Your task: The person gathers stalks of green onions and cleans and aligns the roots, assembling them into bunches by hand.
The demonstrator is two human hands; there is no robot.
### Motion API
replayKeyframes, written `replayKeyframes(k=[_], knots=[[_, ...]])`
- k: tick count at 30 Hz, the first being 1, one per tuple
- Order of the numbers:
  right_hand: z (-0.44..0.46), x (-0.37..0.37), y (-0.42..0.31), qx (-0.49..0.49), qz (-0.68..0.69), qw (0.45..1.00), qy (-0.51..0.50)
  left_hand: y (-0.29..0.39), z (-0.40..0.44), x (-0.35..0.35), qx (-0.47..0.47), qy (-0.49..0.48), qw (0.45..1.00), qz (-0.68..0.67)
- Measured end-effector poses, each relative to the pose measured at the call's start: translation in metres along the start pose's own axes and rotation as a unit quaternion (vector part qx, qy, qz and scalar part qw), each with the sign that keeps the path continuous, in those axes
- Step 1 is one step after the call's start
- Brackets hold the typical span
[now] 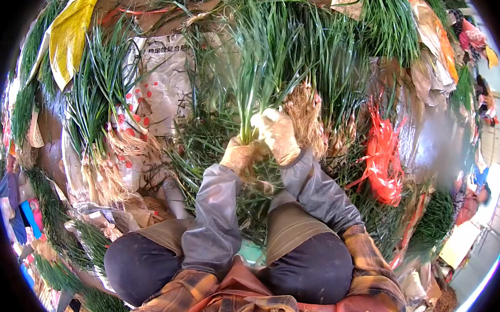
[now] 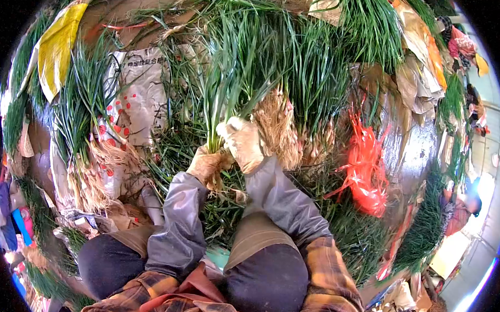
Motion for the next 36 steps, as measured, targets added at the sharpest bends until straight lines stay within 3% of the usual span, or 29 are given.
replayKeyframes(k=[2,3,4,5,6,7,9,10,11,13,15,17,18,19,21,22,23,24,25,27,29,30,31,33,34,36], knots=[[-0.001,0.033,-0.028,0.099,0.133,0.982,0.089,-0.003,0.004,0.003,0.012,-0.009,1.000,0.021],[-0.004,0.058,-0.062,0.211,0.005,0.970,0.123,-0.010,0.009,0.007,0.003,-0.015,1.000,0.004],[0.002,0.100,-0.049,0.228,0.129,0.946,0.193,-0.001,0.003,0.004,-0.003,-0.013,0.997,-0.079],[0.003,0.130,-0.055,0.196,0.055,0.954,0.218,0.013,-0.010,0.003,0.021,0.010,0.991,-0.133],[-0.012,0.141,-0.085,0.283,-0.141,0.924,0.214,0.023,-0.013,0.003,-0.013,0.003,0.968,-0.251],[-0.010,0.170,-0.066,0.219,-0.077,0.943,0.240,0.031,-0.015,0.007,-0.044,-0.004,0.929,-0.368],[-0.012,0.168,-0.064,0.175,0.020,0.969,0.173,0.064,-0.021,-0.002,-0.106,-0.201,0.836,-0.499],[-0.018,0.159,-0.059,0.184,0.020,0.966,0.178,0.064,-0.020,0.009,-0.136,-0.164,0.840,-0.499],[-0.016,0.142,-0.056,0.144,0.079,0.977,0.134,0.082,-0.032,0.003,-0.179,-0.204,0.829,-0.490],[-0.011,0.123,-0.046,0.114,0.064,0.983,0.127,0.097,-0.044,-0.001,-0.232,-0.240,0.823,-0.459],[-0.009,0.091,-0.057,0.124,0.160,0.974,0.100,0.116,-0.061,-0.015,-0.234,-0.231,0.838,-0.436],[-0.004,0.077,-0.049,0.101,0.197,0.973,0.071,0.118,-0.058,-0.013,-0.216,-0.144,0.908,-0.330],[-0.004,0.072,-0.044,0.043,0.142,0.988,0.053,0.114,-0.050,-0.016,-0.186,-0.159,0.925,-0.289],[-0.002,0.061,-0.046,0.053,0.180,0.982,0.001,0.105,-0.042,-0.011,-0.150,-0.087,0.959,-0.223],[-0.009,0.040,-0.068,0.107,-0.023,0.994,-0.010,0.093,-0.027,0.003,-0.203,-0.018,0.965,-0.166],[-0.004,0.027,-0.052,0.139,-0.174,0.975,-0.020,0.087,-0.023,0.006,-0.207,-0.025,0.959,-0.192],[0.004,0.007,-0.034,0.230,-0.331,0.912,-0.069,0.093,-0.031,0.004,-0.186,0.012,0.958,-0.217],[0.008,0.007,-0.021,0.306,-0.333,0.891,-0.022,0.099,-0.032,0.004,-0.202,0.014,0.956,-0.213],[0.005,0.019,-0.042,0.304,-0.402,0.862,0.056,0.105,-0.032,0.009,-0.220,0.018,0.953,-0.209],[-0.003,0.042,-0.084,0.262,-0.528,0.783,0.202,0.109,-0.030,0.017,-0.230,0.016,0.952,-0.200],[0.012,0.105,-0.075,0.015,-0.625,0.719,0.304,0.104,-0.031,0.019,-0.214,0.011,0.959,-0.186],[0.035,0.137,-0.039,0.040,-0.529,0.811,0.248,0.097,-0.030,0.018,-0.201,0.017,0.961,-0.190],[0.052,0.164,0.002,-0.040,-0.516,0.831,0.205,0.084,-0.022,0.017,-0.155,-0.004,0.973,-0.168],[0.025,0.124,-0.044,0.151,-0.634,0.726,0.219,0.075,-0.025,0.003,-0.083,0.068,0.988,-0.107],[0.003,0.096,-0.065,0.219,-0.531,0.794,0.197,0.066,-0.020,-0.010,-0.067,0.019,0.984,-0.163],[-0.040,0.031,-0.077,0.346,-0.483,0.801,0.074,0.058,-0.023,-0.027,0.000,0.070,0.988,-0.140]])
Point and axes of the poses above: each hand's wrist, its own z-axis towards the middle knuckle, its own x-axis out of the back of the hand, y = z × x, the point moved 9 cm from there along z, towards the middle knuckle, and after that the axes turned 5 degrees about y, right-handed, at the moved point
